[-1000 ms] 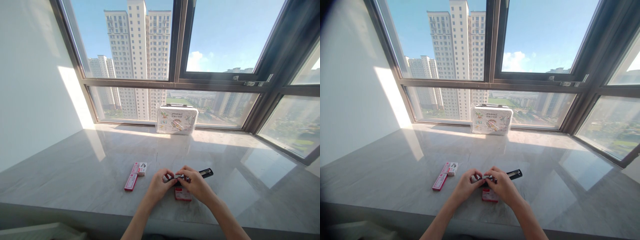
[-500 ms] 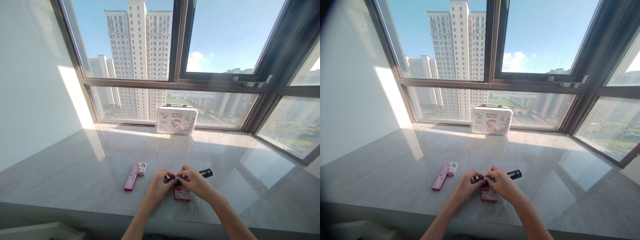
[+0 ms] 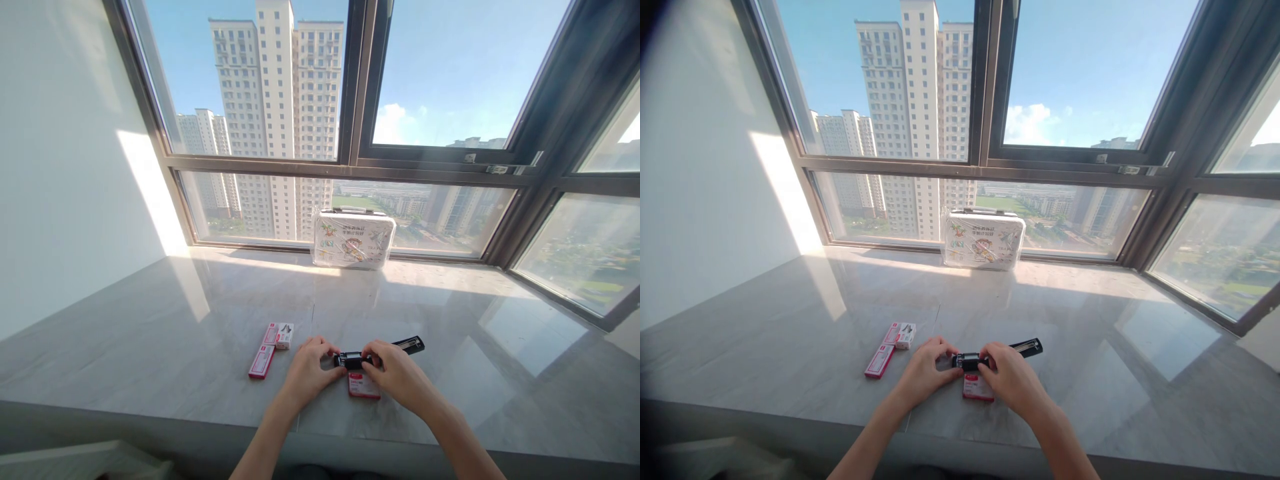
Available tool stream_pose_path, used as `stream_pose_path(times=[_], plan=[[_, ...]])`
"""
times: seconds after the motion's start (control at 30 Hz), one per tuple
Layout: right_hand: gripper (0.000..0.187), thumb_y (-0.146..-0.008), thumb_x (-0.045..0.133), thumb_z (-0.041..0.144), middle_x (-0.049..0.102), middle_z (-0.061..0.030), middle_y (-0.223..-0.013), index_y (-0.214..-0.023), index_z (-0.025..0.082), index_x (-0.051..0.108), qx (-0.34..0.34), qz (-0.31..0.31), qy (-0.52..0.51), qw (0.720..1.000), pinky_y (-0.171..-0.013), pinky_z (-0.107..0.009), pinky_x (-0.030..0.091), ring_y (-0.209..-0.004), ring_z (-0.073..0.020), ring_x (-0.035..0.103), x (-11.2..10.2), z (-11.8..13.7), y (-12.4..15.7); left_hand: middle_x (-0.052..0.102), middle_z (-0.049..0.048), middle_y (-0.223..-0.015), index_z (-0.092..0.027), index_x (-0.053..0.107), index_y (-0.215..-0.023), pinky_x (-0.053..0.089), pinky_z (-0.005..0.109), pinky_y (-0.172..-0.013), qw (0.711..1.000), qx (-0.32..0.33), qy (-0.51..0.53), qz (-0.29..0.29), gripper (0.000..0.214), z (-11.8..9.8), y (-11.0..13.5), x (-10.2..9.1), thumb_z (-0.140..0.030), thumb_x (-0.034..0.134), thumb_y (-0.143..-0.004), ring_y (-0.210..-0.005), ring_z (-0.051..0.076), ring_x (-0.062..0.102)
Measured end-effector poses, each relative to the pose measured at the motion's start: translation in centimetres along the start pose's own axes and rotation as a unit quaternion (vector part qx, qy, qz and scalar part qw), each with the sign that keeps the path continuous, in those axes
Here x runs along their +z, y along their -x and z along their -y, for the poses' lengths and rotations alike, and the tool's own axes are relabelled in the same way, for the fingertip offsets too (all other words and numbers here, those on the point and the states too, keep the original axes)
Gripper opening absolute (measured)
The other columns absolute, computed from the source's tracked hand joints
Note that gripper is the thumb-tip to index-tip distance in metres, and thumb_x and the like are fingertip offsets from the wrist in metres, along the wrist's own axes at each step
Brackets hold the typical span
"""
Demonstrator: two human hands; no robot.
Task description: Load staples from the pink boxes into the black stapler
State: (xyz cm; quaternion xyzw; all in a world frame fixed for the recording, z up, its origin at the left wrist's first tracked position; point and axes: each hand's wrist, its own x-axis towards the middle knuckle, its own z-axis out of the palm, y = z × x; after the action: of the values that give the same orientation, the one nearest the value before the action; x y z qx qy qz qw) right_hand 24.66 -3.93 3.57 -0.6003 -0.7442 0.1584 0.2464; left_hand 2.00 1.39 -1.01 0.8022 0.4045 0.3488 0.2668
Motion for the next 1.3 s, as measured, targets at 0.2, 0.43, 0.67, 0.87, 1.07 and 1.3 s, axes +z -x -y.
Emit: stream_pose_path(times=[0.2, 0.43, 0.67, 0.87, 1.07, 1.3], plan=[[0.027, -0.092, 0.057, 0.041, 0.062, 0.0031, -0.075, -0.113, 0.025, 0.066, 0.019, 0.017, -0.108, 0.994, -0.06, -0.025, 0.036, -0.066, -0.0142, 0.054, 0.8, -0.1, 1.7, 0.066, -0.0004, -0.089, -0.028, 0.073, -0.096, 0.041, 0.029, -0.081, 1.0, -0.014, -0.019, 0.006, 0.023, -0.4, -0.1, 0.2, -0.042, 0.076, -0.077, -0.09, 0.022, 0.06], [0.059, -0.085, 0.054, 0.071, 0.056, 0.0038, -0.073, -0.112, 0.02, 0.061, 0.232, -0.002, -0.318, 0.919, -0.037, -0.023, 0.021, -0.038, -0.0064, 0.035, -0.5, -7.5, 5.5, 0.068, 0.0002, -0.085, -0.025, 0.074, -0.096, 0.04, 0.03, -0.081, 0.999, -0.032, -0.02, 0.016, 0.029, -0.1, -0.3, 0.4, -0.046, 0.075, -0.076, -0.088, 0.022, 0.062], [0.056, -0.078, 0.068, 0.065, 0.053, 0.0037, -0.069, -0.107, 0.017, 0.068, 0.089, -0.031, -0.322, 0.942, -0.049, -0.023, 0.026, -0.054, -0.0085, 0.037, -2.1, -4.7, -0.5, 0.071, -0.002, -0.082, -0.029, 0.075, -0.095, 0.039, 0.03, -0.078, 0.999, -0.031, -0.028, 0.013, 0.026, -0.2, -0.3, 0.4, -0.047, 0.075, -0.076, -0.087, 0.023, 0.063], [0.028, -0.078, 0.073, 0.048, 0.05, 0.0063, -0.061, -0.084, 0.02, 0.071, -0.005, 0.028, -0.042, 0.999, -0.056, -0.023, 0.024, -0.059, -0.0105, 0.044, -0.3, -1.2, -3.0, 0.071, -0.0015, -0.083, -0.029, 0.076, -0.094, 0.039, 0.03, -0.078, 0.999, -0.031, -0.033, 0.01, 0.023, 0.0, -0.4, 0.6, -0.042, 0.076, -0.076, -0.087, 0.024, 0.062], [0.023, -0.078, 0.072, 0.041, 0.055, 0.0044, -0.059, -0.072, 0.019, 0.069, -0.014, 0.042, 0.011, 0.999, -0.055, -0.024, 0.019, -0.057, -0.0105, 0.044, -0.7, -1.2, -2.6, 0.07, 0.001, -0.093, -0.027, 0.07, -0.104, 0.041, 0.032, -0.083, 1.0, -0.019, -0.023, -0.005, 0.024, -1.4, 0.3, 0.1, -0.024, 0.064, -0.081, -0.092, 0.023, 0.061], [0.056, -0.082, 0.06, 0.066, 0.038, 0.004, -0.047, -0.055, 0.017, 0.061, 0.081, 0.027, -0.003, 0.996, -0.049, -0.026, 0.016, -0.048, -0.009, 0.032, -3.1, -4.9, -0.4, 0.069, -0.0036, -0.12, -0.035, 0.072, -0.108, 0.04, 0.036, -0.102, 0.986, 0.102, 0.059, 0.119, 0.064, -5.1, 0.8, 1.6, 0.0, 0.041, -0.064, -0.114, 0.021, 0.056]])
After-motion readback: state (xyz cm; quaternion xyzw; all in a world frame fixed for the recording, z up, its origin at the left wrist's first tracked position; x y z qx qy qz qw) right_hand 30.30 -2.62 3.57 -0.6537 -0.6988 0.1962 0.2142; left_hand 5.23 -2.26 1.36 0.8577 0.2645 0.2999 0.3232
